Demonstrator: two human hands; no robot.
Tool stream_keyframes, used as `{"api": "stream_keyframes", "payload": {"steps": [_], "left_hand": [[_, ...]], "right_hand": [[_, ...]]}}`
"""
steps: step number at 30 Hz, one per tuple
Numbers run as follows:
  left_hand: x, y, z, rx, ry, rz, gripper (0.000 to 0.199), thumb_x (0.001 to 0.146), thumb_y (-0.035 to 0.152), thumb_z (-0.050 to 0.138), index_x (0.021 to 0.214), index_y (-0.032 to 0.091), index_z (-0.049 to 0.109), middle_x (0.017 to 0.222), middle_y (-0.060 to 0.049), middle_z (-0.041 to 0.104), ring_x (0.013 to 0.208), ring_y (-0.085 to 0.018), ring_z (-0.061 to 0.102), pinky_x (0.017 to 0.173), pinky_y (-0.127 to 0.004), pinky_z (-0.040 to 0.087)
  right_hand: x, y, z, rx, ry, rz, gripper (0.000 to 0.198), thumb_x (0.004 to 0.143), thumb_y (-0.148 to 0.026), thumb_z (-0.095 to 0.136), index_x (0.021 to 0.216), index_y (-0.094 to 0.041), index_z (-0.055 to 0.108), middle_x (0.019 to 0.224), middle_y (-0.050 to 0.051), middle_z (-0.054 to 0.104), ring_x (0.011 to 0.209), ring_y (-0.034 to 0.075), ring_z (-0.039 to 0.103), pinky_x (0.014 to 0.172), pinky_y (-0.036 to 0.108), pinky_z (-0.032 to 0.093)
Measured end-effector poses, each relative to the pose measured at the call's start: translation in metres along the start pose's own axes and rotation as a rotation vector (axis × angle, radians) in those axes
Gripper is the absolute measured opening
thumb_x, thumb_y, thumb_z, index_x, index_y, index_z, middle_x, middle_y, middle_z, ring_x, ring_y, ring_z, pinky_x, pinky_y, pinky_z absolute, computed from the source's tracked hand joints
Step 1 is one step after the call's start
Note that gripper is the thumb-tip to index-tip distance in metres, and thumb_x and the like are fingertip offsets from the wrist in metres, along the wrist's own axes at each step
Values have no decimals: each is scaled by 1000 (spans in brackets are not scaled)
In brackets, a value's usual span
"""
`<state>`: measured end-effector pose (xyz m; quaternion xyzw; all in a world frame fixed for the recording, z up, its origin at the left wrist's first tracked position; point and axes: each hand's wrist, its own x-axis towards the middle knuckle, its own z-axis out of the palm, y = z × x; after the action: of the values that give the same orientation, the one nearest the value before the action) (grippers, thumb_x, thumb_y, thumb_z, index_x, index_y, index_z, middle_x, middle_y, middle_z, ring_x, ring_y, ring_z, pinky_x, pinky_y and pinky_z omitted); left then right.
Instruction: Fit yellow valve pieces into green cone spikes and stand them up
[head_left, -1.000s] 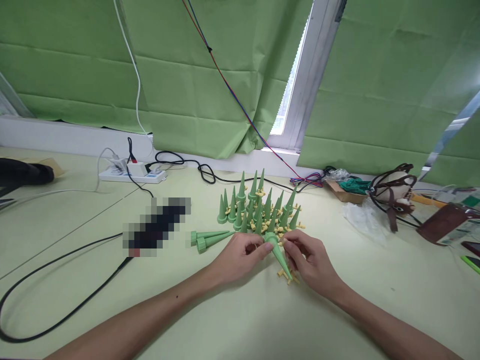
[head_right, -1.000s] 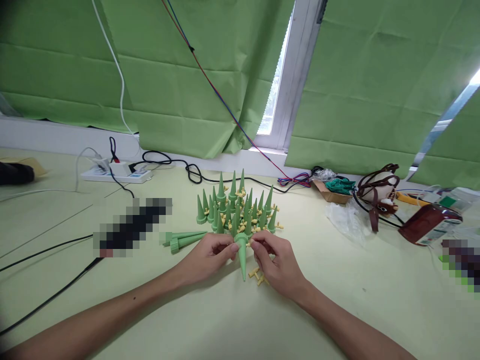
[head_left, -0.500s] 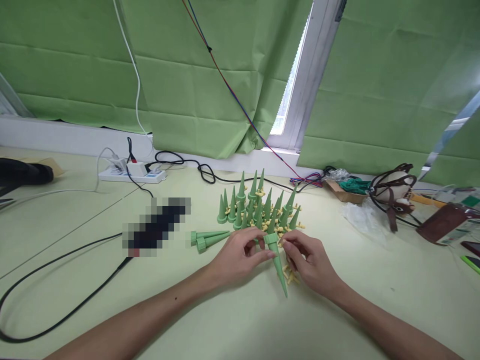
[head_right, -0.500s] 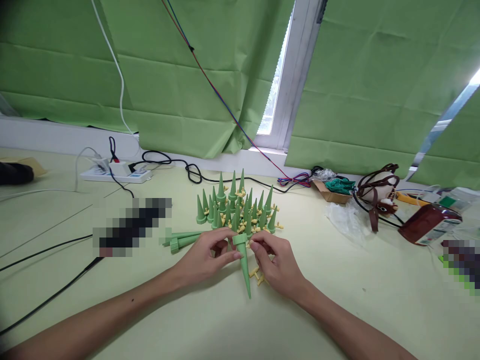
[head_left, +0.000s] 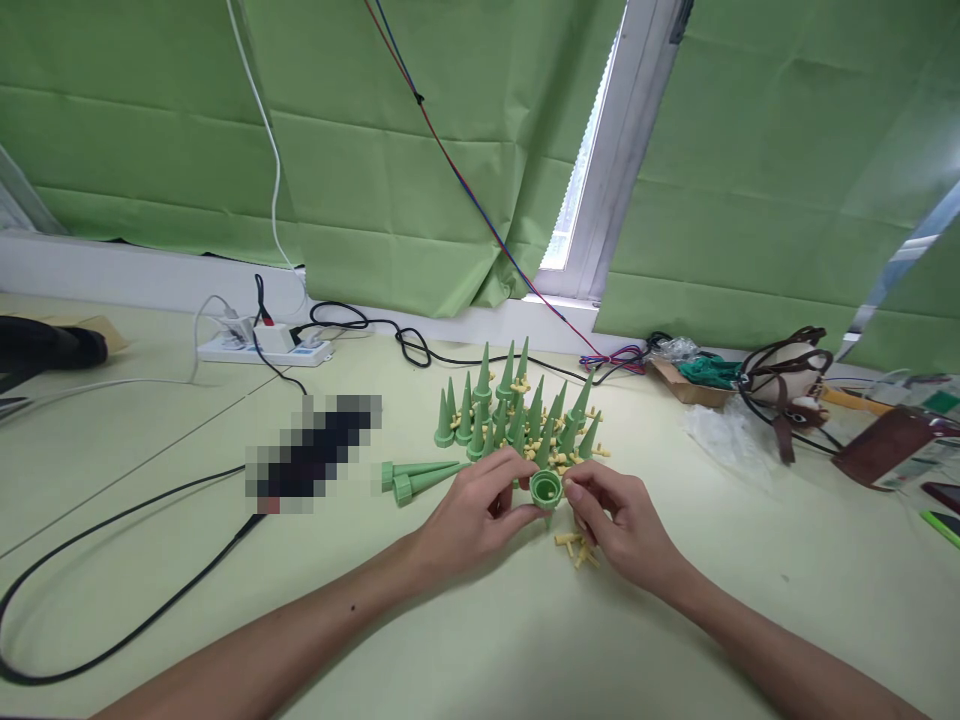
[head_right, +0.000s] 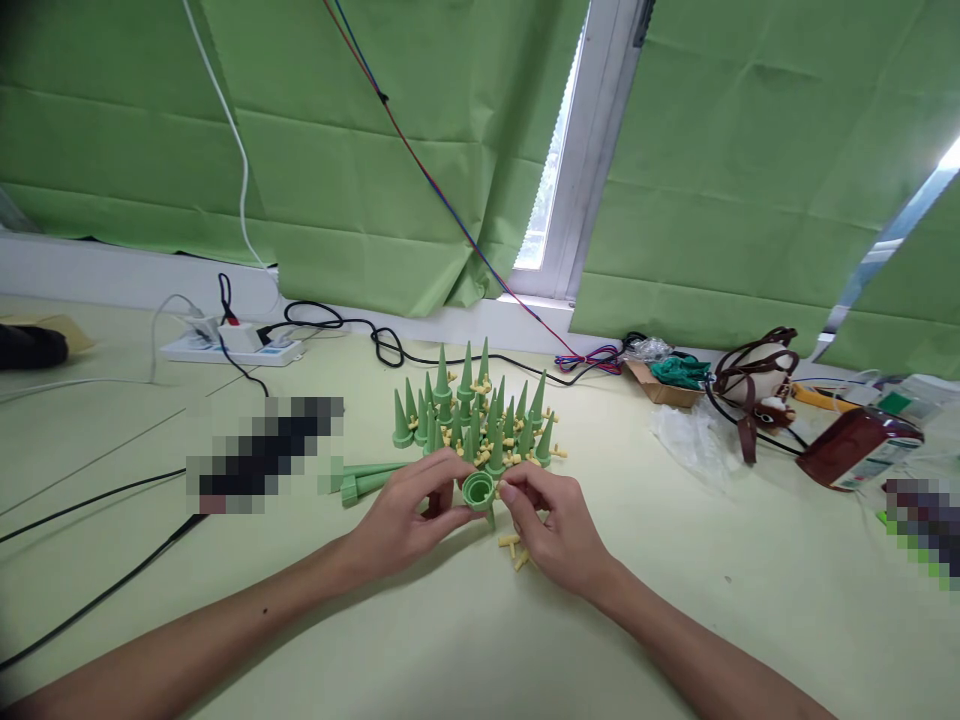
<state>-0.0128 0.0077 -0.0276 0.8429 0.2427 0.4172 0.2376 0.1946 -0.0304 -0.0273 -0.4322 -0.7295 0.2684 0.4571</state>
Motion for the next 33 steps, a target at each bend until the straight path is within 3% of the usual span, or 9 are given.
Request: {"api": "stream_keyframes", "payload": {"steps": [12,19,25,30,33], "left_hand": [[0,-5,0,113,-17,226,25,89,5,54,109,16,62,94,-4,56,59,-6,44,53,-19,37],[0,0,4,36,-36,19,15,88,14,56,103,19,57,84,1,53,57,-6,42,52,-18,34],[0,1,3,-56,-104,-245,13,81,14,57,82,20,45,61,8,41,53,-8,37,51,-19,29],[5,5,1,-223,-127,-355,7,88,21,54,83,18,51,65,6,45,53,-8,37,49,-20,28],[7,8,0,-295,-138,-428,28,97,35,48,76,17,52,63,5,46,51,-8,38,49,-21,29]], "right_hand": [[0,1,0,31,-52,62,30,101,-38,47,80,-18,57,54,-5,44,44,10,40,46,24,33],[-1,0,2,13,-33,52,29,101,-37,47,82,-18,58,55,-4,48,46,10,43,48,24,35],[-1,-1,2,39,-20,37,27,101,-35,47,83,-19,57,55,-5,48,46,10,42,50,24,36],[0,-1,2,84,-1,29,24,101,-33,48,85,-19,58,57,-5,47,46,9,41,48,23,36],[0,0,2,100,17,19,23,101,-32,48,85,-19,59,59,-5,48,47,9,42,48,23,36]]}}
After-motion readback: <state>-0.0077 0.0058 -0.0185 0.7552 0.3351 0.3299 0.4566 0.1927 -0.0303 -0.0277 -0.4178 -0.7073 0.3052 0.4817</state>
